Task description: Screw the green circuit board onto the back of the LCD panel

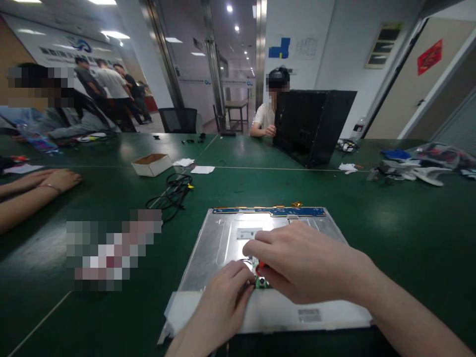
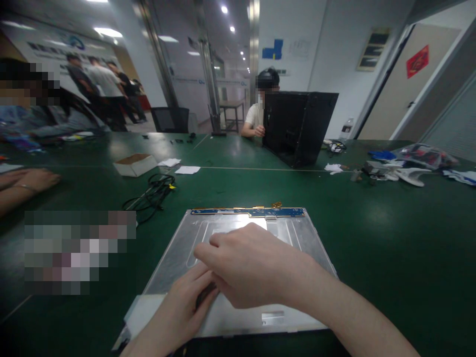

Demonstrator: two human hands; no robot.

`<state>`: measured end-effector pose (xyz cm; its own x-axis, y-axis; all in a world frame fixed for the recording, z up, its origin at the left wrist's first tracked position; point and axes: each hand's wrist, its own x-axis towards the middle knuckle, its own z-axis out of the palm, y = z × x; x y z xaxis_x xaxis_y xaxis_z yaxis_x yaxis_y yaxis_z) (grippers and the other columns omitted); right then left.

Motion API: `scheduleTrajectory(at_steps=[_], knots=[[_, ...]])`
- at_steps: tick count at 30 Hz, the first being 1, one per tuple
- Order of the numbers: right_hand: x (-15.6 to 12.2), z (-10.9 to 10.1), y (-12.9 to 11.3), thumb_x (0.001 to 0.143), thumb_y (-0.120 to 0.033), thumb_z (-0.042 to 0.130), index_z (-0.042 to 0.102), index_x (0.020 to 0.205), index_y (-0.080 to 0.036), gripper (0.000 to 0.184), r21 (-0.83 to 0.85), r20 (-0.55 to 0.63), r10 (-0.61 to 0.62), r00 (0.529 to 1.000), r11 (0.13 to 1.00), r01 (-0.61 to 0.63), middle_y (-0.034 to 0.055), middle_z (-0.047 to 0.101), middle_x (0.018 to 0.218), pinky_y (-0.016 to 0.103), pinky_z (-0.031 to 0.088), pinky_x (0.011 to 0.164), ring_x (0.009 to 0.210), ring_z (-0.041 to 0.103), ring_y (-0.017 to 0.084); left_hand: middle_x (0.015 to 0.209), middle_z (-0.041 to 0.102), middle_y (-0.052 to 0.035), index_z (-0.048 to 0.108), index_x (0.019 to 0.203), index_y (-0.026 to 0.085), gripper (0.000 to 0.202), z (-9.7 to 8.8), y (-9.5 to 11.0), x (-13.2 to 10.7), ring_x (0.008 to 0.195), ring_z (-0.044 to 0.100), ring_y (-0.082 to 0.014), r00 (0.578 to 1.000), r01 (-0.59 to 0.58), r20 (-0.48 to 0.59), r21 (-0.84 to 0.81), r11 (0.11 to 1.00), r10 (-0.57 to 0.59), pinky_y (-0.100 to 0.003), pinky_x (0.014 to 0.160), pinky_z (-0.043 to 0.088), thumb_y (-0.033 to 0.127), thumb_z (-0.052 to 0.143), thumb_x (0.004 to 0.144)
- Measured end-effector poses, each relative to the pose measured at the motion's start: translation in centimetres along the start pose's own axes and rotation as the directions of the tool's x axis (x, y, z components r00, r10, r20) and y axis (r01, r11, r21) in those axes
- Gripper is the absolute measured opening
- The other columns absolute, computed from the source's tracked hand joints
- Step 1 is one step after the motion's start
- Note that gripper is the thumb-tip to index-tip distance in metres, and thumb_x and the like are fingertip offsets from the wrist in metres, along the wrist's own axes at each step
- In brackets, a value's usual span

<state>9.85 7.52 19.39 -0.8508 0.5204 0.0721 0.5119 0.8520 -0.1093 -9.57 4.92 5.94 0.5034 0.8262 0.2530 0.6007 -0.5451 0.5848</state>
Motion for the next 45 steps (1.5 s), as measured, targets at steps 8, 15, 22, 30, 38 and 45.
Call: scheduleTrajectory(at_steps=[8, 15, 22, 30, 38, 45], knots=[[-0.05, 0.13, 0.03, 0.087, -0.021, 0.049, 0.052, 0.094, -0.019, 0.008, -0.004, -0.02, 0.003, 1.0, 1.0, -0.003, 0.0015, 0.062, 0.083, 0.03, 0.024, 0.05, 0.065, 0.052, 0.014, 0.096, 0.062, -0.0074, 0.061, 0.096, 0.021, 0.023, 0.19, -0.22, -0.1, 0.091, 0.058, -0.0226, 1.0, -0.013, -0.013, 0.001, 1.0, 0.013, -0.034, 0.083, 0.049, 0.011, 0.043, 0.086], [0.0, 0.21, 0.12, 0.09, -0.025, 0.049, 0.052, 0.096, -0.019, 0.009, 0.01, -0.03, 0.012, 0.999, 1.0, -0.012, 0.0014, 0.064, 0.085, 0.03, 0.024, 0.051, 0.067, 0.054, 0.015, 0.1, 0.06, -0.0075, 0.059, 0.098, 0.021, 0.023, 0.21, -0.26, -0.09, 0.095, 0.056, -0.0229, 1.0, -0.001, 0.011, -0.016, 1.0, 0.001, -0.036, 0.086, 0.048, 0.011, 0.042, 0.087], [-0.06, 0.17, 0.11, 0.089, -0.026, 0.05, 0.052, 0.095, -0.019, 0.009, 0.013, -0.012, 0.016, 1.0, 1.0, -0.015, 0.0012, 0.063, 0.084, 0.028, 0.023, 0.051, 0.065, 0.051, 0.014, 0.099, 0.061, -0.0067, 0.059, 0.096, 0.021, 0.02, -0.06, 0.08, 0.0, 0.095, 0.057, -0.0226, 1.0, -0.002, 0.008, -0.002, 1.0, 0.002, -0.033, 0.081, 0.048, 0.01, 0.045, 0.085], [0.01, 0.16, 0.13, 0.084, -0.021, 0.05, 0.05, 0.093, -0.019, 0.009, -0.015, 0.008, -0.012, 1.0, 1.0, 0.012, 0.0016, 0.06, 0.082, 0.028, 0.021, 0.05, 0.063, 0.048, 0.013, 0.098, 0.06, -0.0069, 0.056, 0.094, 0.021, 0.017, 0.03, -0.1, 0.0, 0.096, 0.056, -0.0231, 0.999, 0.01, 0.031, -0.013, 1.0, -0.01, -0.034, 0.082, 0.047, 0.012, 0.044, 0.087], [-0.15, 0.23, 0.1, 0.085, -0.02, 0.05, 0.049, 0.094, -0.019, 0.009, -0.008, -0.001, -0.007, 1.0, 1.0, 0.007, 0.0007, 0.061, 0.08, 0.028, 0.023, 0.05, 0.063, 0.049, 0.013, 0.097, 0.059, -0.007, 0.056, 0.092, 0.021, 0.016, 0.11, -0.14, -0.04, 0.095, 0.056, -0.0234, 0.999, 0.014, 0.033, -0.006, 1.0, -0.014, -0.035, 0.082, 0.047, 0.013, 0.044, 0.087], [-0.07, 0.35, 0.12, 0.089, -0.025, 0.05, 0.05, 0.094, -0.02, 0.007, -0.011, -0.018, 0.014, 1.0, 1.0, -0.014, 0.0001, 0.062, 0.078, 0.028, 0.022, 0.05, 0.063, 0.051, 0.014, 0.095, 0.059, -0.0073, 0.057, 0.093, 0.02, 0.017, 0.17, -0.24, -0.03, 0.092, 0.055, -0.023, 0.999, 0.017, 0.034, -0.013, 1.0, -0.017, -0.036, 0.083, 0.047, 0.012, 0.044, 0.087]])
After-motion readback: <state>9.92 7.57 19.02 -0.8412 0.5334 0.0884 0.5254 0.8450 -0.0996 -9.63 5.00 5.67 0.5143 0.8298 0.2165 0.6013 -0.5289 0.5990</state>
